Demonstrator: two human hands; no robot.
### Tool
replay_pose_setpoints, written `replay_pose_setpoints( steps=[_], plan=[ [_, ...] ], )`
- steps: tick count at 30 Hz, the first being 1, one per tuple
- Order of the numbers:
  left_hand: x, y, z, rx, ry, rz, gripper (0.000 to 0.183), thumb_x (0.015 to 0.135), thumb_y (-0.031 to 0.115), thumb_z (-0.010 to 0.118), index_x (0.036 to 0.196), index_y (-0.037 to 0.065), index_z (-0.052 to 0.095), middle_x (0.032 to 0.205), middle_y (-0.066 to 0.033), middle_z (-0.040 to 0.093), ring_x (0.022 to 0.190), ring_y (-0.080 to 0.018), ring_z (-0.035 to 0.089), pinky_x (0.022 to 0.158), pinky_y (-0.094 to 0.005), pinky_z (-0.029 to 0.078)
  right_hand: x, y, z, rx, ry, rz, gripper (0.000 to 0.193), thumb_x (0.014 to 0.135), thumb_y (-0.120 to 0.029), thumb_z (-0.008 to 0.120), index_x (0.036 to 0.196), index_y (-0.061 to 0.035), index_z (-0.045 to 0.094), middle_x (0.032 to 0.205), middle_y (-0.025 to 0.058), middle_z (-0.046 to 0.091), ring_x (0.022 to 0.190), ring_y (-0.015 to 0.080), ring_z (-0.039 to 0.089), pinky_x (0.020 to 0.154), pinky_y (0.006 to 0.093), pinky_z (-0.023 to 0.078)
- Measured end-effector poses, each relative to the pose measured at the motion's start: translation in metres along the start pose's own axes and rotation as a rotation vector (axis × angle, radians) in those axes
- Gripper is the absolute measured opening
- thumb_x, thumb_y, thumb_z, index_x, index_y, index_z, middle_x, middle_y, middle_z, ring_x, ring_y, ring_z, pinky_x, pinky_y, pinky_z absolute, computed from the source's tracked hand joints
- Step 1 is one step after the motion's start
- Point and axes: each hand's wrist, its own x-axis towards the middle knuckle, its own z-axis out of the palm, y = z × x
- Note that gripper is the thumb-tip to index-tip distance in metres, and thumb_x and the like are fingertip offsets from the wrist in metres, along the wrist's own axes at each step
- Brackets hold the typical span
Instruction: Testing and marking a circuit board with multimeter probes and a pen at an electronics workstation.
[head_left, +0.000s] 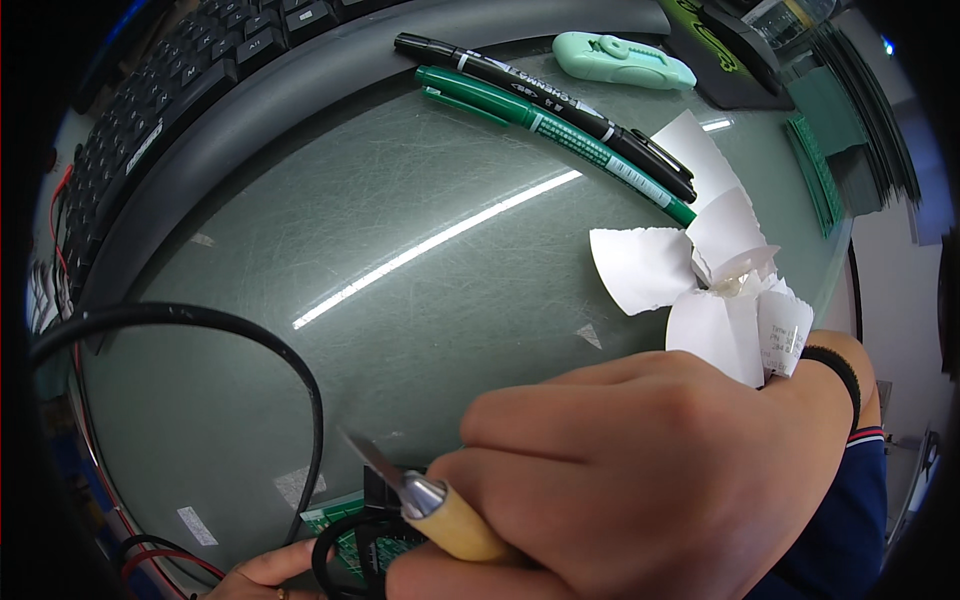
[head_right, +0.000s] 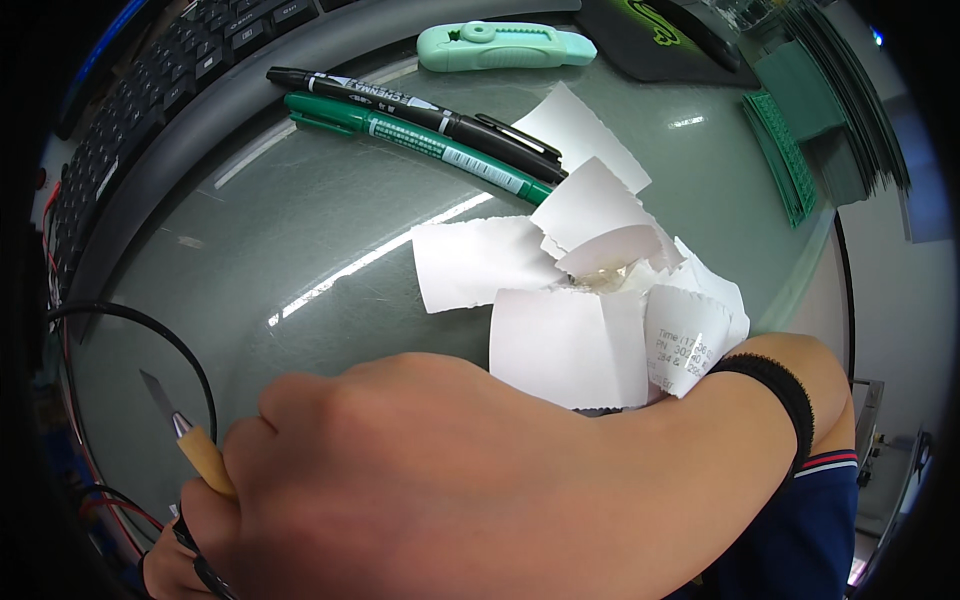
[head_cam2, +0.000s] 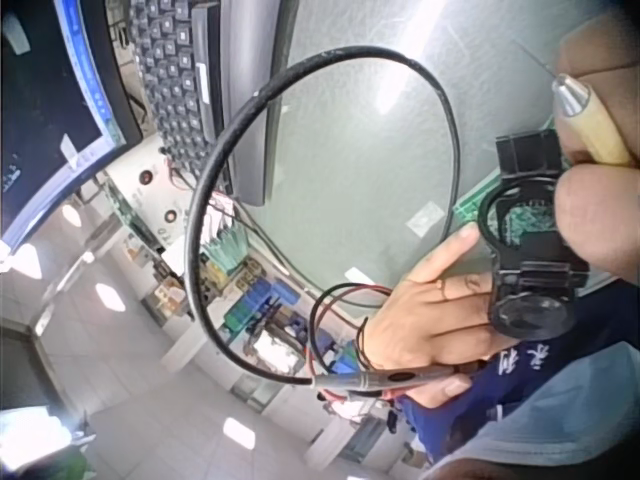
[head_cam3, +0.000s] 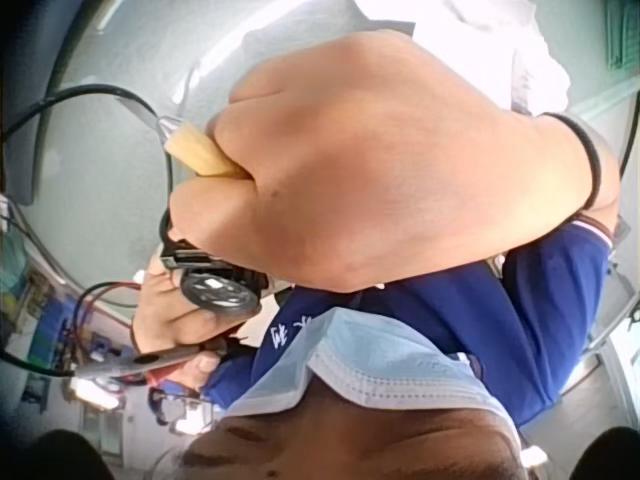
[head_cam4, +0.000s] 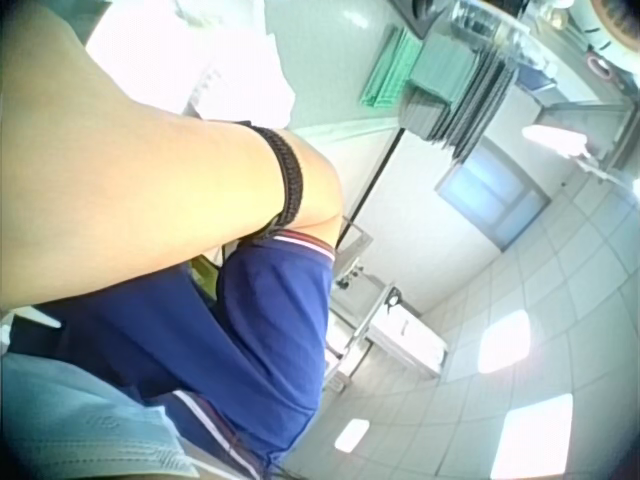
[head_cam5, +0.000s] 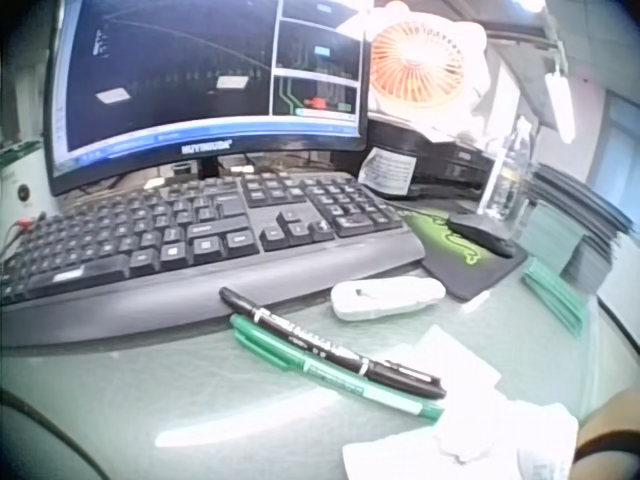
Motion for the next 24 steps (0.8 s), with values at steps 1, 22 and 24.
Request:
replay_pose_setpoints(
  steps=[1, 22, 24],
  plan=[
    [-0.001, -0.002, 0.000, -0.012, 0.004, 0.013, 0.038, 0.078, 0.021, 0.052, 0.077, -0.016, 0.064, 0.067, -0.0234, 0.061, 0.062, -0.0357, 0.063, 0.067, -0.0433, 0.050, 0.001, 0.000, 0.001, 0.005, -0.001, 0.002, 0.017, 0.067, -0.015, 0.069, 0.083, -0.0147, 0.065, 0.060, 0.0049, 0.047, 0.052, 0.0234, 0.053, 0.039, 0.0359, 0.041],
    [-0.007, 0.012, -0.001, 0.032, 0.026, -0.096, 0.045, 0.084, 0.030, 0.048, 0.079, -0.011, 0.066, 0.072, -0.0213, 0.064, 0.072, -0.0359, 0.065, 0.084, -0.0484, 0.045, 0.017, -0.010, -0.007, 0.096, 0.010, 0.007, 0.019, 0.065, -0.015, 0.070, 0.084, -0.0138, 0.065, 0.060, 0.0050, 0.047, 0.052, 0.0237, 0.053, 0.040, 0.0358, 0.042],
    [-0.005, 0.022, 0.003, 0.034, 0.081, -0.238, 0.056, 0.090, 0.043, 0.042, 0.082, -0.006, 0.068, 0.080, -0.0177, 0.067, 0.087, -0.0367, 0.065, 0.102, -0.0539, 0.032, 0.017, -0.001, -0.012, 0.085, -0.031, -0.118, 0.019, 0.063, -0.014, 0.068, 0.079, -0.0096, 0.060, 0.062, 0.0042, 0.043, 0.051, 0.0190, 0.050, 0.039, 0.0307, 0.039]
  ],
)
